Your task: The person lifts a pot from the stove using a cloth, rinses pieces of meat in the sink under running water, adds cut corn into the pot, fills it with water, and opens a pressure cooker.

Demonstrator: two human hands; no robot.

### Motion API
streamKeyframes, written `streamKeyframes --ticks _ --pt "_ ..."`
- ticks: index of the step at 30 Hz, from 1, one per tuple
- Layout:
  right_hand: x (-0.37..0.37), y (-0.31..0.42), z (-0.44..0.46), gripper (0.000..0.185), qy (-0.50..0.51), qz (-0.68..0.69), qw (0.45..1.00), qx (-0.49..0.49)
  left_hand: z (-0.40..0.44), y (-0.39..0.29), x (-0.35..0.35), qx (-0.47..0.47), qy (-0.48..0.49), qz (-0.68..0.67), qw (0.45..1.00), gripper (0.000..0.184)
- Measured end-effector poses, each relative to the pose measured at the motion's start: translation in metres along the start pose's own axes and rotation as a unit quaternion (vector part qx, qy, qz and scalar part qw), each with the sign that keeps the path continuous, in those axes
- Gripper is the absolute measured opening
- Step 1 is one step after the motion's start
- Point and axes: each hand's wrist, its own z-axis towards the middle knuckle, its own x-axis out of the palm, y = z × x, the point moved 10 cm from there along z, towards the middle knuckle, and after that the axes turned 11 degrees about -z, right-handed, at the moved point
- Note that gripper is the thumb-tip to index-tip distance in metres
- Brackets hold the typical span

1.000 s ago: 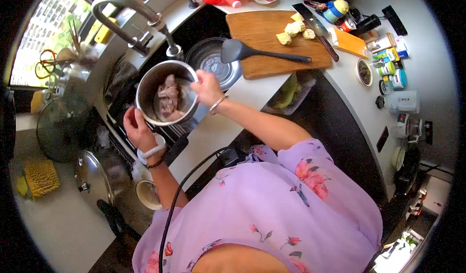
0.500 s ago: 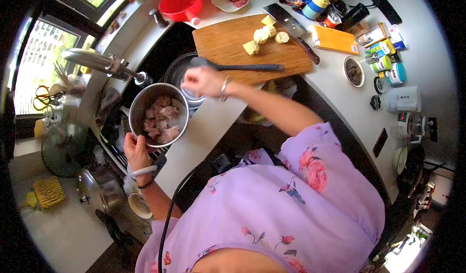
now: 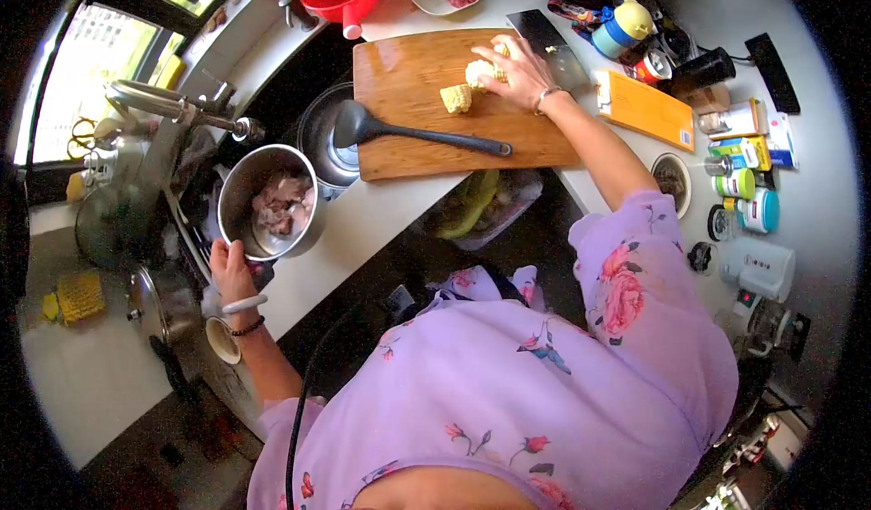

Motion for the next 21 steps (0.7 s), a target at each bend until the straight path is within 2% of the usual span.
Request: streamKeyframes --ticks 1,2,4,6,10,12,13,16,18,20,21 --pt "-0.011 0.009 -0.004 0.061 -0.042 -0.009 0.999 -0.03 -0.004 0.006 0.007 -0.017 -0.005 -0.043 0.999 0.01" --pt "-0.013 0.011 -0.007 0.061 -0.039 -0.006 0.999 -0.034 -0.009 0.01 0.016 -0.035 -0.01 -0.085 0.996 0.008" --pt "-0.023 0.03 -0.01 0.065 -0.055 0.012 0.993 -0.102 -0.009 0.023 0.029 -0.04 0.008 -0.136 0.99 0.007" --pt "-0.01 0.028 -0.006 0.069 -0.031 0.016 0.994 -0.103 -0.01 0.026 0.038 -0.042 0.002 -0.161 0.986 0.007" --pt "-0.003 0.013 0.003 0.062 -0.068 0.025 0.991 -0.109 -0.006 0.017 0.059 -0.041 0.019 -0.173 0.984 0.006" --pt "0.001 -0.021 0.01 0.062 -0.094 0.16 0.982 0.031 -0.004 0.006 0.072 -0.03 0.037 -0.176 0.983 0.007" --pt "-0.012 -0.027 0.013 0.063 -0.173 0.166 0.97 0.034 -0.004 -0.002 0.077 -0.02 0.039 -0.164 0.985 0.008" --pt "-0.009 -0.054 0.024 0.063 -0.178 0.25 0.937 0.168 -0.001 -0.019 0.098 -0.015 0.047 -0.144 0.988 0.009" --pt "-0.026 -0.036 0.04 0.063 -0.195 0.315 0.915 0.158 0.003 -0.026 0.11 -0.005 0.058 -0.145 0.988 0.01" --pt "-0.048 0.03 0.06 0.067 -0.084 0.446 0.889 0.065 0.008 -0.028 0.119 0.007 0.076 -0.148 0.986 0.011" --pt "-0.067 0.066 0.067 0.07 -0.086 0.437 0.895 0.008 0.011 -0.03 0.121 0.015 0.071 -0.141 0.987 0.011"
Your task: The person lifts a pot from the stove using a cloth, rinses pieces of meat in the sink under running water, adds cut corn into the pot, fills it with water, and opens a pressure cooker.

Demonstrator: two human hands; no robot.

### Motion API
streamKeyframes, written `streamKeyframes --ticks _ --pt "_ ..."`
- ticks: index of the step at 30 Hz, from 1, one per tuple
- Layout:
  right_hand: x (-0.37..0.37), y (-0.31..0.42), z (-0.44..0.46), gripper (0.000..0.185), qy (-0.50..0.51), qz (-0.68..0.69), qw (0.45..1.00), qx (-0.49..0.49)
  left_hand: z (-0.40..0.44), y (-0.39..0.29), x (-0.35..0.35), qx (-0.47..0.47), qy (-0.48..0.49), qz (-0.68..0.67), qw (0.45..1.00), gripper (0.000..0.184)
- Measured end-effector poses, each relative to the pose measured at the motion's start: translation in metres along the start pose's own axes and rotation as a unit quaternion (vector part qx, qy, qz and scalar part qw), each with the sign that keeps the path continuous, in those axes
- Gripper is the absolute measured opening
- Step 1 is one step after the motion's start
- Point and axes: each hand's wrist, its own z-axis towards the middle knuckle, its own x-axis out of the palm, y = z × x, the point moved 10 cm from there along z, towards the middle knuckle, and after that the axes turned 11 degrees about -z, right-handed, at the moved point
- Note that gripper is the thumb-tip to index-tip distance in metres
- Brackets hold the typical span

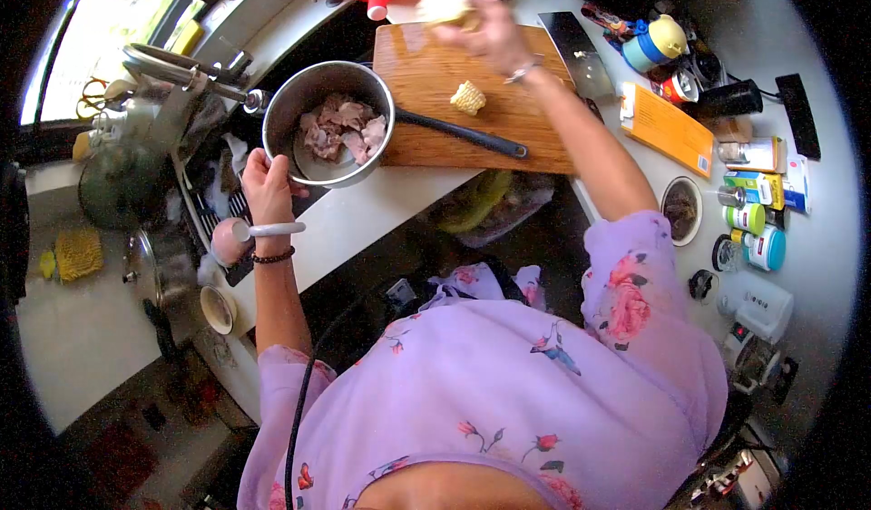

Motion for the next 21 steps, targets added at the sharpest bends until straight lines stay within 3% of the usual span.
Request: streamKeyframes --ticks 3,5,7,9,10,11,13,17,19,21 --pt "0.066 0.097 -0.002 0.075 0.06 -0.1 0.975 -0.188 0.004 -0.006 0.01 0.011 -0.001 0.016 1.0 0.009" --pt "0.086 0.139 -0.022 0.07 0.087 -0.123 0.969 -0.196 0.007 -0.003 0.009 0.009 -0.006 0.008 1.0 0.005" --pt "0.07 0.129 -0.012 0.056 0.092 -0.076 0.974 -0.192 0.008 0.0 -0.002 0.011 -0.019 0.001 1.0 0.005" --pt "0.036 0.058 -0.008 0.044 0.142 -0.151 0.973 -0.104 0.006 0.002 -0.016 0.016 -0.028 -0.022 0.999 0.004" --pt "0.019 0.016 -0.015 0.044 0.164 -0.288 0.937 -0.108 0.005 0.004 -0.024 0.012 -0.037 -0.028 0.999 0.004" --pt "0.002 -0.019 -0.034 0.051 0.238 -0.409 0.88 -0.043 0.004 0.006 -0.031 0.007 -0.047 -0.035 0.998 0.004" --pt "-0.024 -0.073 -0.072 0.056 0.245 -0.559 0.786 0.096 0.002 0.007 -0.04 0.004 -0.063 -0.044 0.997 0.004" --pt "-0.019 -0.108 -0.086 0.057 0.265 -0.515 0.808 0.106 0.002 0.014 -0.06 0.017 -0.077 -0.067 0.995 0.005" --pt "0.009 -0.064 -0.078 0.056 0.293 -0.36 0.884 0.047 -0.001 0.019 -0.064 0.002 -0.077 -0.078 0.994 0.005" --pt "0.041 -0.017 -0.076 0.057 0.319 -0.371 0.872 0.007 -0.005 0.019 -0.065 0.001 -0.091 -0.067 0.994 0.004"
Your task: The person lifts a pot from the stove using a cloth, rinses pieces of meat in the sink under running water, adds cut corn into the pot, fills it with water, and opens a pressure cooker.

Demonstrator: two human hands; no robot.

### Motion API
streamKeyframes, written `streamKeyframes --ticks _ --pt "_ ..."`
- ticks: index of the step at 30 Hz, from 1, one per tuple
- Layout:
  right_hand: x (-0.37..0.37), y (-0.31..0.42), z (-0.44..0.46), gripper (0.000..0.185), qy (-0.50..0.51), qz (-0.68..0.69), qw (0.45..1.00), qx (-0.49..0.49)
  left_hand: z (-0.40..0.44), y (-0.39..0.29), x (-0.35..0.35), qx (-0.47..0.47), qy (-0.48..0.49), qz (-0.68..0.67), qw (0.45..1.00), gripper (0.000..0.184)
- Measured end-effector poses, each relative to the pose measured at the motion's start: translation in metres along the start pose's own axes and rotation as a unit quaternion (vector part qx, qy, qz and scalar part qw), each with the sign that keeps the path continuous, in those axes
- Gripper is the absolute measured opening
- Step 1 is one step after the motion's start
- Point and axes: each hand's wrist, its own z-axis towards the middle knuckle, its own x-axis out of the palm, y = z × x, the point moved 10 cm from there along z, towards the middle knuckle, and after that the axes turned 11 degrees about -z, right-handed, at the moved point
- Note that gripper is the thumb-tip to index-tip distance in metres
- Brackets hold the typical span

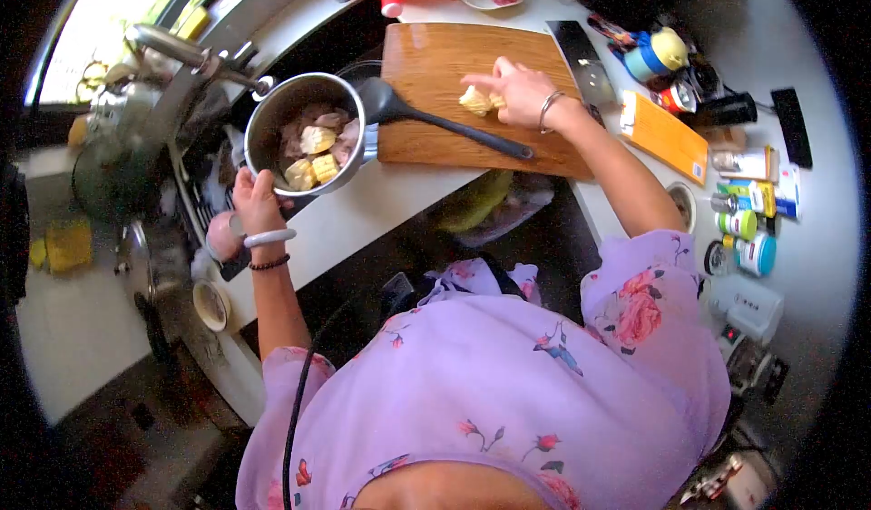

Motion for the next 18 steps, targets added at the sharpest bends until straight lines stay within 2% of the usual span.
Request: streamKeyframes --ticks 2,4,6,9,11,13,16,18 --pt "0.009 0.035 0.012 0.055 0.047 -0.085 0.994 -0.042 -0.004 0.0 -0.005 0.005 -0.008 -0.003 1.0 0.011" --pt "0.024 0.034 0.025 0.054 0.039 -0.075 0.995 -0.059 -0.009 0.0 -0.012 -0.007 -0.022 -0.009 1.0 0.016" --pt "0.027 0.018 0.034 0.054 0.036 0.044 0.998 -0.016 -0.01 0.007 -0.025 -0.01 -0.028 -0.015 0.999 0.017" --pt "0.004 0.03 0.05 0.05 -0.01 0.124 0.991 -0.047 -0.012 0.004 -0.038 0.004 -0.037 -0.031 0.999 0.019" --pt "-0.023 0.063 0.057 0.05 -0.027 0.16 0.984 -0.072 -0.011 0.006 -0.047 0.009 -0.039 -0.033 0.999 0.02" --pt "-0.059 0.146 0.058 0.052 -0.003 0.346 0.924 -0.161 -0.006 0.009 -0.054 0.014 -0.044 -0.035 0.998 0.02" --pt "-0.072 0.226 0.073 0.046 -0.005 0.382 0.905 -0.188 0.006 0.015 -0.065 0.003 -0.053 -0.034 0.998 0.021" --pt "-0.071 0.233 0.102 0.047 -0.001 0.361 0.919 -0.159 0.017 0.026 -0.077 -0.017 -0.057 -0.055 0.997 0.019"
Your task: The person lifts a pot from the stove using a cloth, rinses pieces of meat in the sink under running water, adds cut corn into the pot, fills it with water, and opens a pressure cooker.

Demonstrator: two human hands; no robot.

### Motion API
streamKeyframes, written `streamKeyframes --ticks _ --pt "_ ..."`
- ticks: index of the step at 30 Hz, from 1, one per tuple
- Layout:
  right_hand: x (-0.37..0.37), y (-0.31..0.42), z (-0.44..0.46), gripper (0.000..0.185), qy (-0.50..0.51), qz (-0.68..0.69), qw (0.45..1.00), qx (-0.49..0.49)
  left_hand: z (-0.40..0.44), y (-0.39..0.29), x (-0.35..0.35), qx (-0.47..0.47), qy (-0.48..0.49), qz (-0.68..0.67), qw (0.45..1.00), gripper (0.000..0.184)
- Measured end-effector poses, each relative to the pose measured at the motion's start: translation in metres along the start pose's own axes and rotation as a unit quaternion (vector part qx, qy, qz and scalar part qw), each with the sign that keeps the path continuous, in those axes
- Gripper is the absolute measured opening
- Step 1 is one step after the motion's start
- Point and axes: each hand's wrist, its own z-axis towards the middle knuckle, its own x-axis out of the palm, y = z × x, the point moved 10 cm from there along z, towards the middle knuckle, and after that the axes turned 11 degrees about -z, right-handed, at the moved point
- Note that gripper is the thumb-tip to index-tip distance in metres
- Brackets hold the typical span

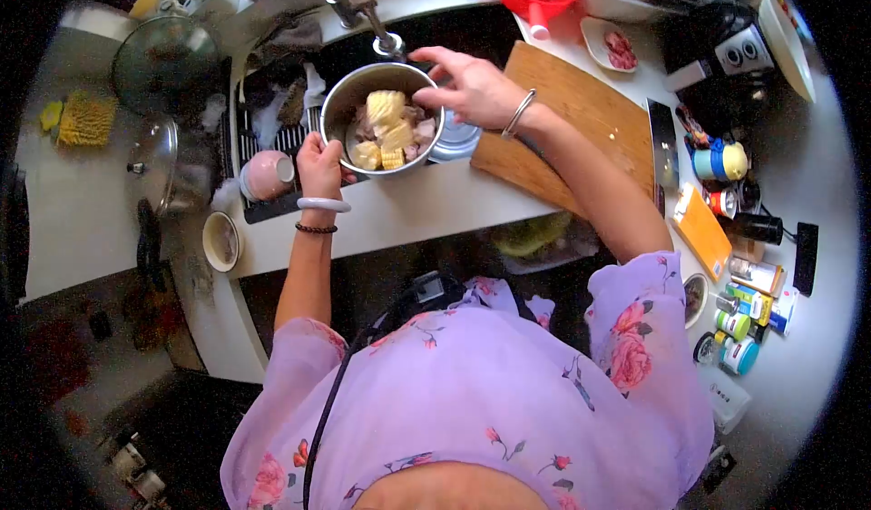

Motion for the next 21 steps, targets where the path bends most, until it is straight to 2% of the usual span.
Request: streamKeyframes --ticks 2,4,6,7,8,10,12,14,15,16,18,21 --pt "-0.013 -0.038 0.031 0.037 0.005 -0.038 0.997 0.062 0.015 0.01 -0.016 -0.027 -0.002 -0.023 0.999 0.018" --pt "-0.038 -0.077 0.068 0.031 -0.071 -0.162 0.981 0.083 0.031 0.02 -0.041 -0.043 -0.032 -0.003 0.999 0.015" --pt "-0.049 -0.087 0.111 0.03 -0.097 -0.192 0.976 0.042 0.047 0.029 -0.054 -0.052 -0.038 -0.009 0.998 0.013" --pt "-0.05 -0.096 0.14 0.031 -0.12 -0.225 0.967 -0.029 0.054 0.032 -0.055 -0.056 -0.044 0.005 0.997 0.015" --pt "-0.045 -0.083 0.163 0.033 -0.114 -0.262 0.957 -0.056 0.064 0.035 -0.051 -0.042 -0.025 -0.007 0.999 0.017" --pt "-0.026 -0.07 0.217 0.044 -0.08 -0.439 0.883 -0.145 0.081 0.036 -0.042 -0.037 0.002 0.004 0.999 0.018" --pt "-0.012 -0.049 0.262 0.055 -0.145 -0.551 0.793 -0.217 0.098 0.041 -0.037 -0.035 0.011 0.026 0.999 0.017" --pt "0.011 -0.02 0.292 0.067 -0.146 -0.682 0.677 -0.233 0.109 0.043 -0.03 -0.047 0.029 0.033 0.998 0.018" --pt "0.021 -0.021 0.311 0.069 -0.121 -0.743 0.624 -0.211 0.116 0.05 -0.027 -0.057 0.043 0.028 0.997 0.017" --pt "0.027 -0.011 0.314 0.06 -0.147 -0.76 0.58 -0.253 0.122 0.053 -0.025 -0.054 0.053 0.03 0.997 0.017" --pt "0.031 -0.03 0.333 0.039 -0.053 -0.753 0.628 -0.189 0.134 0.069 -0.022 -0.071 0.064 0.005 0.995 0.018" --pt "0.022 -0.037 0.324 0.045 -0.065 -0.706 0.686 -0.163 0.147 0.081 -0.012 -0.08 0.104 -0.008 0.991 0.019"
